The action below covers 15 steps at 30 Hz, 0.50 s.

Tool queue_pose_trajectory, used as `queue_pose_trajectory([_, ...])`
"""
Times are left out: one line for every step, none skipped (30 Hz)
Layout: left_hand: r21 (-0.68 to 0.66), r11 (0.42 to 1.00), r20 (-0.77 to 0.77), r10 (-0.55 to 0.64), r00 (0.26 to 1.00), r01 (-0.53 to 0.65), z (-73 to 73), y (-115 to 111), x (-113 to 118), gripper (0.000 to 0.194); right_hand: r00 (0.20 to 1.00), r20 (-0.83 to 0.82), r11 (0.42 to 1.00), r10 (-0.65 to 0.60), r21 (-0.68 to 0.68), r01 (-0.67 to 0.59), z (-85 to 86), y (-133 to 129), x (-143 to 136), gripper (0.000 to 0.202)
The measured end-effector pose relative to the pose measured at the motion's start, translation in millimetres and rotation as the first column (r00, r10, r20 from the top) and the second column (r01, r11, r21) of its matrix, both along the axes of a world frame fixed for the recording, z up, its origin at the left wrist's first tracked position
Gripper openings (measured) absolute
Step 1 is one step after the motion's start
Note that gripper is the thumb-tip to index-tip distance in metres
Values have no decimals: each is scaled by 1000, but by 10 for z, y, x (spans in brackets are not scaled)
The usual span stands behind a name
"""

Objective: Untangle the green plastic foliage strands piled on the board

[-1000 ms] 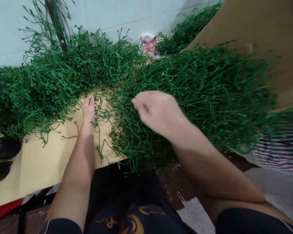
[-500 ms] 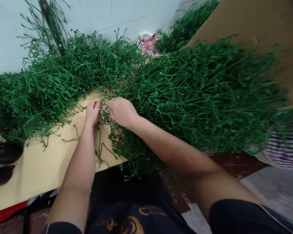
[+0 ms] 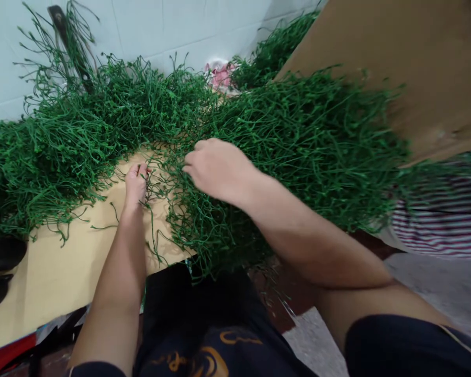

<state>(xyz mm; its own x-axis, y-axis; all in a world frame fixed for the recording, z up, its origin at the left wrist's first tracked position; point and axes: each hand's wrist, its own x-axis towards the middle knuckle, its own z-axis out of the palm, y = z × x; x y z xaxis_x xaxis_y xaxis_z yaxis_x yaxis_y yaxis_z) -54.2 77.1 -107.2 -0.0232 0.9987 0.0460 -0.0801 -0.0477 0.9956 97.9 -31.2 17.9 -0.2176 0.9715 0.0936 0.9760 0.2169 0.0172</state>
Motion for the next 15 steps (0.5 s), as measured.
queue_pose_trajectory([8, 1000, -21, -30, 999, 30, -2, -16, 7, 25, 995, -6, 993, -98, 69, 98, -36, 67, 101, 32])
queue_pose_trajectory([13, 998, -46, -58, 997, 58, -6, -24, 17, 25, 986, -34, 976, -162, 141, 165, -82, 125, 171, 38])
queue_pose_trajectory([15, 996, -72, -82, 994, 83, -10, -27, 28, 24, 979, -71, 960, -189, 198, 200, -134, 171, 202, 44])
queue_pose_trajectory([15, 995, -93, -100, 991, 101, -13, -26, 39, 23, 976, -103, 951, -190, 227, 209, -188, 208, 192, 47])
queue_pose_trajectory([13, 993, -105, -111, 988, 113, -14, -25, 49, 22, 977, -126, 954, -173, 224, 198, -241, 238, 147, 48])
queue_pose_trajectory([11, 993, -111, -118, 987, 120, -12, -26, 56, 21, 980, -138, 968, -145, 184, 169, -293, 267, 76, 47])
queue_pose_trajectory([13, 992, -113, -122, 986, 124, -6, -29, 60, 21, 983, -147, 985, -111, 119, 129, -342, 298, -9, 44])
queue_pose_trajectory([18, 992, -112, -125, 986, 127, 3, -34, 62, 21, 984, -158, 995, -79, 43, 87, -388, 334, -93, 41])
queue_pose_trajectory([28, 991, -110, -125, 986, 128, 12, -39, 63, 21, 984, -171, 998, -54, -27, 50, -433, 374, -167, 37])
queue_pose_trajectory([38, 992, -107, -119, 987, 123, 21, -43, 64, 22, 982, -186, 997, -33, -81, 19, -474, 415, -225, 34])
queue_pose_trajectory([48, 992, -106, -113, 988, 119, 27, -44, 66, 23, 980, -200, 994, -16, -110, -6, -512, 453, -265, 34])
queue_pose_trajectory([52, 992, -105, -109, 989, 115, 29, -39, 69, 23, 977, -212, 993, 0, -113, -24, -544, 480, -289, 34])
queue_pose_trajectory([50, 993, -102, -104, 989, 109, 27, -27, 73, 23, 975, -220, 995, 10, -95, -31, -567, 491, -303, 35])
queue_pose_trajectory([47, 994, -100, -92, 991, 97, 22, -8, 76, 23, 974, -226, 996, 24, -73, -41, -580, 480, -314, 35])
queue_pose_trajectory([48, 995, -99, -78, 992, 83, 15, 18, 76, 24, 972, -229, 996, 53, -63, -69, -581, 443, -330, 35])
